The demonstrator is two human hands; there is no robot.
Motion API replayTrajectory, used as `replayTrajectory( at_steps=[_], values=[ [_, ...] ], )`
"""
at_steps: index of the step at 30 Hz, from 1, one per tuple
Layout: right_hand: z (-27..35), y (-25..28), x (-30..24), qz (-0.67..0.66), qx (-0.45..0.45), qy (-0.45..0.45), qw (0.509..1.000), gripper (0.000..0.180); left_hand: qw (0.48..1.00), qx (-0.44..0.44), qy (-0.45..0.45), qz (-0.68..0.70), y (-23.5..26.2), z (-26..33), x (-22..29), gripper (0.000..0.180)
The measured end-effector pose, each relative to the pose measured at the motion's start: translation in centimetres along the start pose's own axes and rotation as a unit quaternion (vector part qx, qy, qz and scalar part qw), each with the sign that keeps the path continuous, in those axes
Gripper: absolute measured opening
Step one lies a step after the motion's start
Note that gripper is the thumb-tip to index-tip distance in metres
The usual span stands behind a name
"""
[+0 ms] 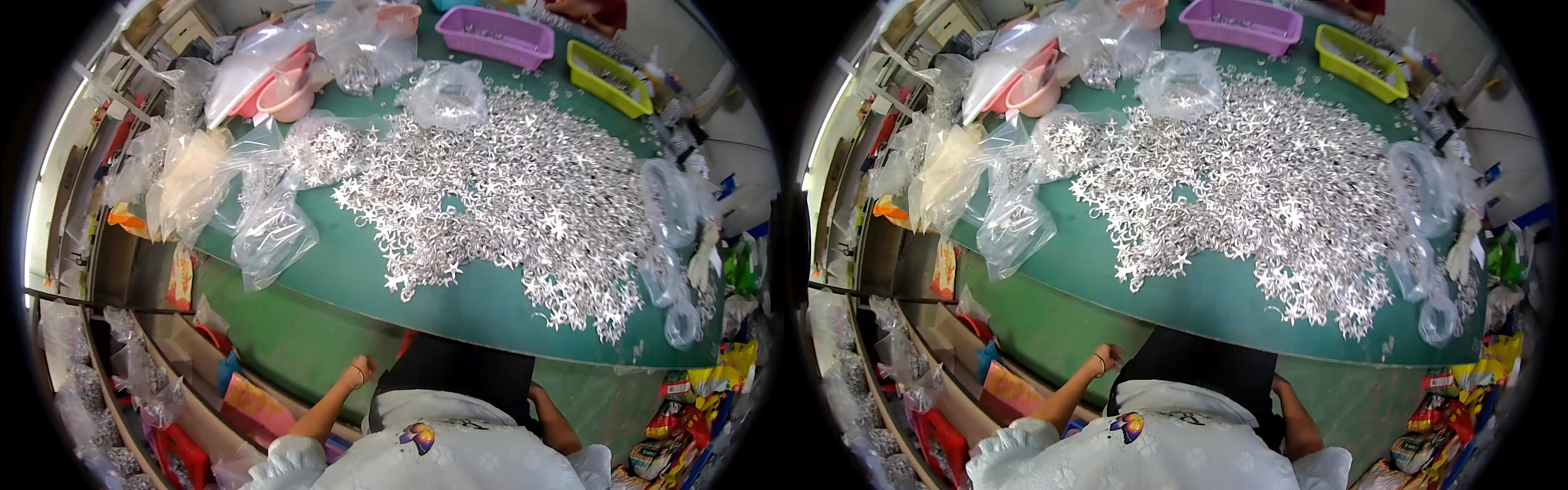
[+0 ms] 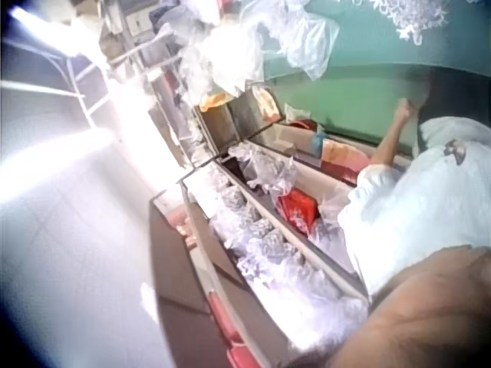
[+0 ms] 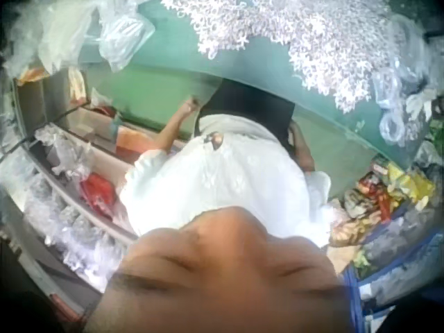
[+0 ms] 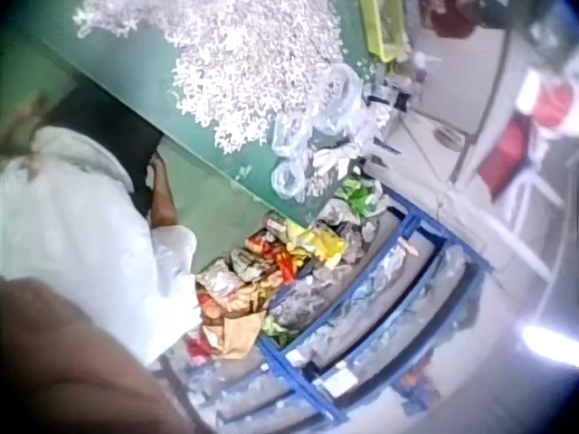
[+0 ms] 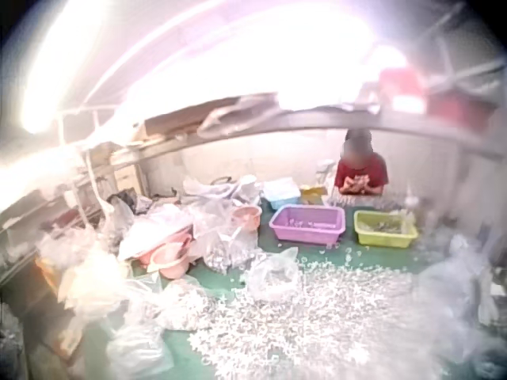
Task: The person sorts through a pile of star-shaped metal parts on a green table by hand, picking up individual pieces to inspect them and placing selected parts into plastic bags.
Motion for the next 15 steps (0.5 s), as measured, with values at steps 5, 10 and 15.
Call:
replayTrajectory(
  at_steps=[5,10,15],
  values=[
    [5.4,7.0,-10.4,0.323,0.156,-0.073,0.931,0.038,0.89,0.355,-0.286,0.011,6.7,6.3,18.3,0.018],
    [18.8,7.9,-27.6,0.344,0.043,0.109,0.931,0.033,0.786,0.353,-0.493,0.121,5.7,9.7,30.8,0.019],
    [20.0,11.6,-35.6,0.05,0.076,0.428,0.899,0.02,0.802,0.295,-0.508,-0.11,2.6,4.0,41.0,0.051]
  ],
)
Point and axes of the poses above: each hand's wrist, its own z-axis away from the middle knuckle, its own y-axis out of the back of the hand, x = y × z, the point moved 2 cm from there along -z, towards the middle knuckle
